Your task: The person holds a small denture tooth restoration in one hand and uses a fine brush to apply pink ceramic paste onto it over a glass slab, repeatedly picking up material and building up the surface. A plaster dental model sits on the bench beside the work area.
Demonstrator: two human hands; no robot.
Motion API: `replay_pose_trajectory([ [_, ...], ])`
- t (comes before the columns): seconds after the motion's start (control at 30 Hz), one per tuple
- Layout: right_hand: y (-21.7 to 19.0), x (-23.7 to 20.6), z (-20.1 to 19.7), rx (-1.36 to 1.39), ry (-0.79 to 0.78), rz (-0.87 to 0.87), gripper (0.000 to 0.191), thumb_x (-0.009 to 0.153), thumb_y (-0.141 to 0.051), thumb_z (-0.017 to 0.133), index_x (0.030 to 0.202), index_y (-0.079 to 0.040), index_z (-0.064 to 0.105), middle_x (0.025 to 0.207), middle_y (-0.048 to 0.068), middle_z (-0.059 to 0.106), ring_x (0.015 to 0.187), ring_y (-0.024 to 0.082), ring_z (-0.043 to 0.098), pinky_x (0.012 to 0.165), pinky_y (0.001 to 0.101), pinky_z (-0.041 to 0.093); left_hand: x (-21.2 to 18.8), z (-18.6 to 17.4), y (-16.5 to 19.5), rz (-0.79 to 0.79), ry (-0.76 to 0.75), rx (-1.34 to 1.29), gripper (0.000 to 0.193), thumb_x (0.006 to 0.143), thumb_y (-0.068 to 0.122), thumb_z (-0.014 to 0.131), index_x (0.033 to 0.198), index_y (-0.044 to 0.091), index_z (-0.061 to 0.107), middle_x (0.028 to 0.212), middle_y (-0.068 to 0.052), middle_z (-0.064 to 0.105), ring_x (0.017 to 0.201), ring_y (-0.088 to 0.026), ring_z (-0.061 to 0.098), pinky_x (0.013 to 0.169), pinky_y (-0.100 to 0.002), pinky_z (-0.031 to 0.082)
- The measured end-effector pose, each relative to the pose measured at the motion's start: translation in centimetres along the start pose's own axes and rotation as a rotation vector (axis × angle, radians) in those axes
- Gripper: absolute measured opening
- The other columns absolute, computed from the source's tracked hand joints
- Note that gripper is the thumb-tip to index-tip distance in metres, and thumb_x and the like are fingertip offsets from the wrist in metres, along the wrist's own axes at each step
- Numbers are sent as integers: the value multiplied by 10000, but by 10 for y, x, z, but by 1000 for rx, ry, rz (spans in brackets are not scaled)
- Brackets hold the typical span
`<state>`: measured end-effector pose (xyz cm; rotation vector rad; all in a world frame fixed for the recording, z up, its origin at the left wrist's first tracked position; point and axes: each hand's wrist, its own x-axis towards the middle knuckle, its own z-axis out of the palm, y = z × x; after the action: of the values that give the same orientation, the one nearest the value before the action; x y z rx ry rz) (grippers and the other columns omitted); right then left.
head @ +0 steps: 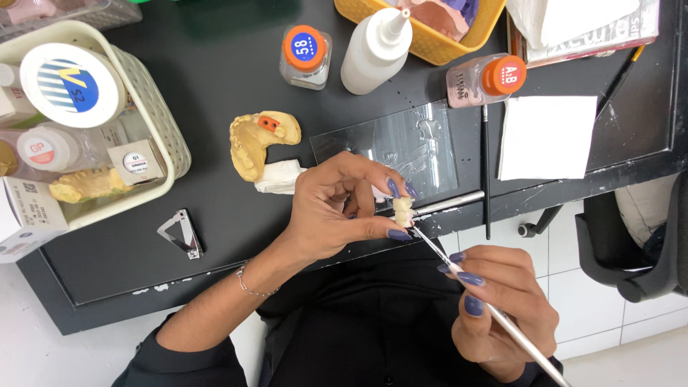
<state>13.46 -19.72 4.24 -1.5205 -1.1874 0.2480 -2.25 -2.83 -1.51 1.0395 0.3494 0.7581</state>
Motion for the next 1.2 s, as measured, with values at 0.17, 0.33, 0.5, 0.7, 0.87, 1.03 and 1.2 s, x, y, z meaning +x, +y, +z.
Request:
replay_pose_trajectory([
  [0.17,-2,-1,-1,-6,1,26,78,1006,-110,639,1040,-45,614,903,166,690,849,268,715,724,303,610,1,1,1,52,-23,-2,420,872,-4,872,1191,110,622,605,27,563,973,-87,726,955,-256,565],
  [0.33,0,-2,-2,10,10,10,93,1026,-115,653,1062,-37,617,914,167,691,858,273,722,739,301,601,1,1,-1,68,-34,-22,410,886,-4,863,1199,113,624,593,17,550,993,-99,728,1044,-313,571],
  [0.5,4,-3,-1,50,102,6,141,1003,-163,652,1045,-34,612,862,158,691,848,268,711,713,298,601,1,0,-2,40,-31,-15,396,883,3,865,1184,112,631,584,20,547,963,-107,733,998,-304,579],
  [0.7,0,-4,-5,18,2,23,134,1054,-164,649,1069,-35,617,859,157,692,849,261,720,737,296,596,1,1,-1,54,-35,3,399,878,9,866,1186,108,633,583,23,540,958,-108,735,1020,-324,576],
  [0.87,-7,2,-8,-19,-54,47,131,1071,-170,630,1086,-42,607,898,142,701,896,249,719,783,298,593,2,1,-1,61,-38,-4,403,884,0,866,1199,104,637,579,21,535,897,-88,725,1064,-340,571],
  [1.03,-7,6,-3,17,13,34,113,1008,-164,619,1034,-54,611,876,131,694,867,244,706,737,291,592,2,2,0,48,-27,-8,399,875,-4,865,1181,106,635,584,17,557,960,-121,733,968,-300,573],
  [1.2,-6,5,-4,-12,-48,23,88,1034,-137,624,1057,-53,612,890,138,696,870,249,717,771,304,595,2,2,1,8,-2,9,411,824,-1,870,1150,97,641,683,-24,629,798,-40,640,1023,-337,589],
])
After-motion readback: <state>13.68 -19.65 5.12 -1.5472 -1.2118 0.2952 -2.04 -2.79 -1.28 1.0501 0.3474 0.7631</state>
